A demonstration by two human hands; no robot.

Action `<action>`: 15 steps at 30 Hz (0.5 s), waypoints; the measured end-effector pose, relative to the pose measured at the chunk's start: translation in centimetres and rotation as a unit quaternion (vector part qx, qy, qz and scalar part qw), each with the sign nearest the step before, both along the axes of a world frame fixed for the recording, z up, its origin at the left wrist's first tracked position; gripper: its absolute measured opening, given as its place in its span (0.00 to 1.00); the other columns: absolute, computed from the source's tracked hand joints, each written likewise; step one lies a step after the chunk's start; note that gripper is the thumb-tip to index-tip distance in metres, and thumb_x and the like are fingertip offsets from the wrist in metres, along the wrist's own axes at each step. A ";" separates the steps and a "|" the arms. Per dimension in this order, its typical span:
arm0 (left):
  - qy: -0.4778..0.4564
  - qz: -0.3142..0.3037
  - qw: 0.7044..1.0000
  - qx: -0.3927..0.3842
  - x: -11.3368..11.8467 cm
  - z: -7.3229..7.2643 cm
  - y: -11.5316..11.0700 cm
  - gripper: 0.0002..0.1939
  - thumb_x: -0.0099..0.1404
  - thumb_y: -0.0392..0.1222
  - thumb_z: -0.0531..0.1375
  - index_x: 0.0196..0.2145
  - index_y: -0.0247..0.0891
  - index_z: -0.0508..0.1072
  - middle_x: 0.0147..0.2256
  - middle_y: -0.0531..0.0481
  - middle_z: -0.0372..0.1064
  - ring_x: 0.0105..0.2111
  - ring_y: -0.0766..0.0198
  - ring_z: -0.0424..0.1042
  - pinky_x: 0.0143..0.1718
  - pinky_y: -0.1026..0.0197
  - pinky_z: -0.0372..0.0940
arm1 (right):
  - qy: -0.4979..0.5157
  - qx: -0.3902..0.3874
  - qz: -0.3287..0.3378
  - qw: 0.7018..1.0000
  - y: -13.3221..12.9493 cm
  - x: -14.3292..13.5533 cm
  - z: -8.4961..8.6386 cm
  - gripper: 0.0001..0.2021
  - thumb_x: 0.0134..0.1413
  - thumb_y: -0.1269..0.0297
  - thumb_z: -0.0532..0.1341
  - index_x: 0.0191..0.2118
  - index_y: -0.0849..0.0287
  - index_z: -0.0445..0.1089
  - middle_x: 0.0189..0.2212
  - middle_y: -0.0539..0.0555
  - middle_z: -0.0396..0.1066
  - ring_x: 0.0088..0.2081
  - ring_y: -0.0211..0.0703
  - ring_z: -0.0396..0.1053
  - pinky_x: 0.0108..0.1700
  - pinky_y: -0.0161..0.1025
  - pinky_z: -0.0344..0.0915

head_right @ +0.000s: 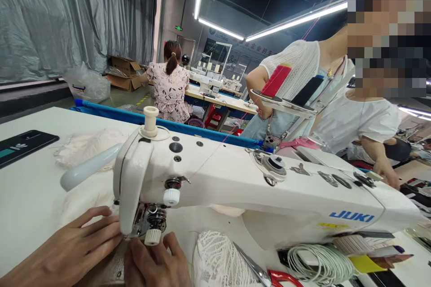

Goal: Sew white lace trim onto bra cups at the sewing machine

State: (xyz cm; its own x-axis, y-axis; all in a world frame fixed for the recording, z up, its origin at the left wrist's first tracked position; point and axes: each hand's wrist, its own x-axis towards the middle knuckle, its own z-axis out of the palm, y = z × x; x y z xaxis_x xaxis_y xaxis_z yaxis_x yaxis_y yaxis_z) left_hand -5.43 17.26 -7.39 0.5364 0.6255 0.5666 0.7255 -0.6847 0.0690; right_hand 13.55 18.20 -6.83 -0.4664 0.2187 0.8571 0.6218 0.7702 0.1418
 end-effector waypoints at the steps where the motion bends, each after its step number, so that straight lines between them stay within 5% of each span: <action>1: -0.007 -0.013 1.000 0.013 0.0 0.3 0.3 0.16 0.68 0.29 0.47 0.33 0.44 0.70 0.39 0.59 0.73 0.44 0.70 0.69 0.59 0.62 0.48 | 0.006 0.003 0.000 1.000 0.1 0.0 0.0 0.22 0.70 0.67 0.42 0.31 0.58 0.71 0.30 0.45 0.76 0.18 0.36 0.59 0.22 0.40 0.46; 5: -0.005 -0.035 0.999 0.034 -0.4 0.6 1.2 0.14 0.70 0.30 0.47 0.37 0.42 0.70 0.40 0.56 0.74 0.44 0.69 0.70 0.60 0.60 0.44 | -0.006 0.013 -0.002 1.000 0.2 0.3 0.3 0.23 0.69 0.69 0.42 0.31 0.58 0.72 0.31 0.46 0.77 0.20 0.38 0.61 0.24 0.40 0.48; 11: 0.051 -0.025 0.998 0.039 -1.2 -0.8 1.7 0.16 0.69 0.30 0.48 0.48 0.43 0.68 0.49 0.53 0.71 0.51 0.65 0.66 0.61 0.56 0.44 | -0.074 -0.029 0.005 0.997 -0.2 1.1 1.4 0.21 0.70 0.65 0.43 0.34 0.58 0.72 0.34 0.47 0.77 0.24 0.38 0.65 0.27 0.40 0.53; 15: 0.052 -0.054 0.997 0.018 -1.7 0.7 1.5 0.17 0.68 0.32 0.51 0.54 0.41 0.63 0.49 0.50 0.72 0.52 0.64 0.66 0.62 0.56 0.39 | -0.094 -0.027 0.010 0.995 -0.3 1.3 2.0 0.24 0.71 0.60 0.41 0.34 0.60 0.71 0.34 0.49 0.77 0.22 0.37 0.63 0.27 0.41 0.51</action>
